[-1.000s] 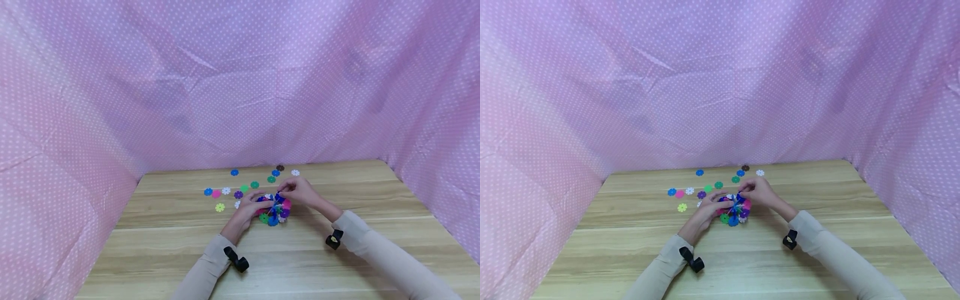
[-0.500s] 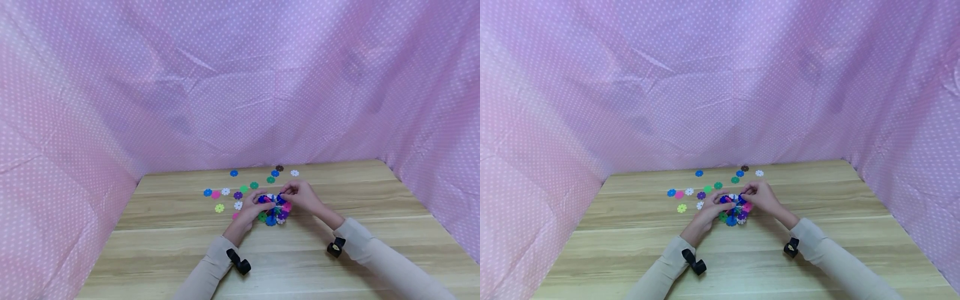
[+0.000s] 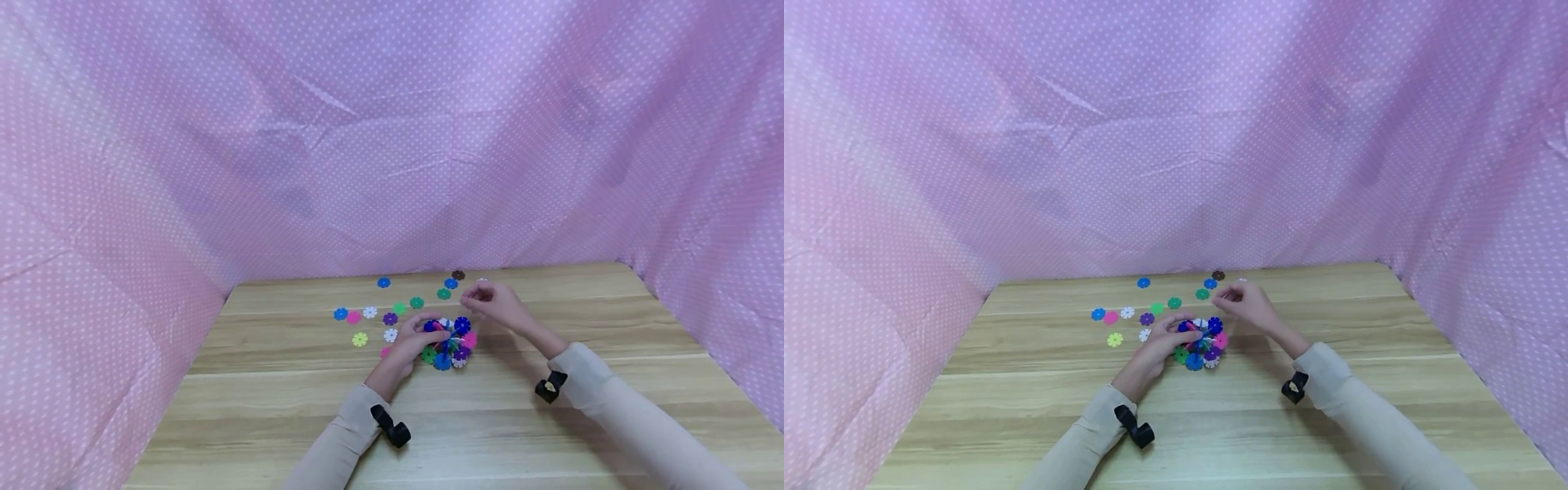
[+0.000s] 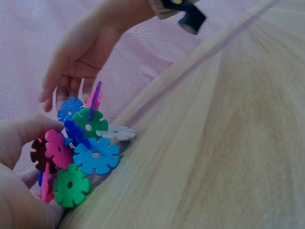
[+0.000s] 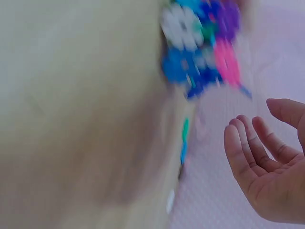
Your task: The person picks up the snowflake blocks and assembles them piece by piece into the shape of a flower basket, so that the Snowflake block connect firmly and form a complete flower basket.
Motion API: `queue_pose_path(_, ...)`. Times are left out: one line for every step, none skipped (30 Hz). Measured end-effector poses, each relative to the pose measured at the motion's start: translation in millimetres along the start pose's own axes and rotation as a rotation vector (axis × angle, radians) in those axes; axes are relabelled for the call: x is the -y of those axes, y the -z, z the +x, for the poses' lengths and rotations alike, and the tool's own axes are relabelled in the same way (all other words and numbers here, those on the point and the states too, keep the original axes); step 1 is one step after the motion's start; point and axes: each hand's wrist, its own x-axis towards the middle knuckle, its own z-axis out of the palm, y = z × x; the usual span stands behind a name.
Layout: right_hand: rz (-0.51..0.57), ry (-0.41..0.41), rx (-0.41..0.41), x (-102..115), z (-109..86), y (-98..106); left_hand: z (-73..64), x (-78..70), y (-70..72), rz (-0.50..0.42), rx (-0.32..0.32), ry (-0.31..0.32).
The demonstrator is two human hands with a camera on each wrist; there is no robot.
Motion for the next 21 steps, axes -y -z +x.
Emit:
queue_pose_path(-0.002,0.003,-0.011,-1,4.9,5,0.0,-0.2,0.2,-0.001,-0.002,0.004)
queue_pose_path(-0.009,0.012,-0.021,-4,10.0,10,0.1,-0.3,0.3,0.000,-0.004,0.006)
queue_pose_path(-0.025,0.022,-0.034,-7,15.3,15,0.0,-0.4,0.5,-0.001,-0.005,0.010)
queue_pose_path(-0.047,0.037,-0.041,-11,20.6,19,-0.1,-0.5,0.9,-0.001,-0.007,0.012)
queue_pose_path(-0.070,0.050,-0.047,-15,25.9,23,-0.1,-0.5,1.3,-0.001,-0.007,0.015)
queue_pose_path(-0.094,0.059,-0.045,-19,30.9,26,-0.1,-0.3,1.7,-0.001,-0.005,0.017)
queue_pose_path(-0.114,0.062,-0.040,-24,35.2,29,0.0,-0.1,2.1,0.000,-0.002,0.019)
queue_pose_path(-0.133,0.066,-0.032,-30,39.1,31,0.2,0.3,2.5,-0.002,0.002,0.021)
queue_pose_path(-0.147,0.060,-0.025,-34,42.7,33,0.4,0.7,2.9,-0.003,0.007,0.024)
queue_pose_path(-0.158,0.051,-0.014,-39,46.0,35,0.7,1.2,3.3,-0.003,0.012,0.025)
queue_pose_path(-0.166,0.038,-0.005,-44,48.8,36,0.9,1.7,3.5,0.000,0.017,0.023)
queue_pose_path(-0.178,0.025,0.005,-48,51.2,37,1.0,2.1,3.7,0.001,0.020,0.023)
queue_pose_path(-0.183,0.003,0.013,-52,53.2,37,1.0,2.4,3.8,0.003,0.023,0.020)
queue_pose_path(-0.187,-0.013,0.023,-56,55.0,38,1.1,2.6,3.9,0.003,0.023,0.019)
queue_pose_path(-0.195,-0.034,0.029,-59,56.8,38,1.1,2.7,3.9,0.004,0.024,0.016)
queue_pose_path(-0.202,-0.046,0.038,-62,58.3,38,1.1,2.7,3.8,0.007,0.023,0.013)
queue_pose_path(-0.209,-0.058,0.045,-65,59.6,38,1.0,2.6,3.7,0.009,0.023,0.009)
queue_pose_path(-0.212,-0.076,0.051,-68,60.9,38,1.0,2.3,3.6,0.008,0.023,0.008)
queue_pose_path(-0.213,-0.085,0.056,-70,62.1,38,1.1,2.1,3.5,0.008,0.023,0.008)
queue_pose_path(-0.217,-0.092,0.058,-72,63.5,37,1.2,1.7,3.4,0.006,0.022,0.008)
queue_pose_path(-0.225,-0.100,0.058,-74,64.6,37,1.3,1.4,3.3,0.006,0.022,0.009)
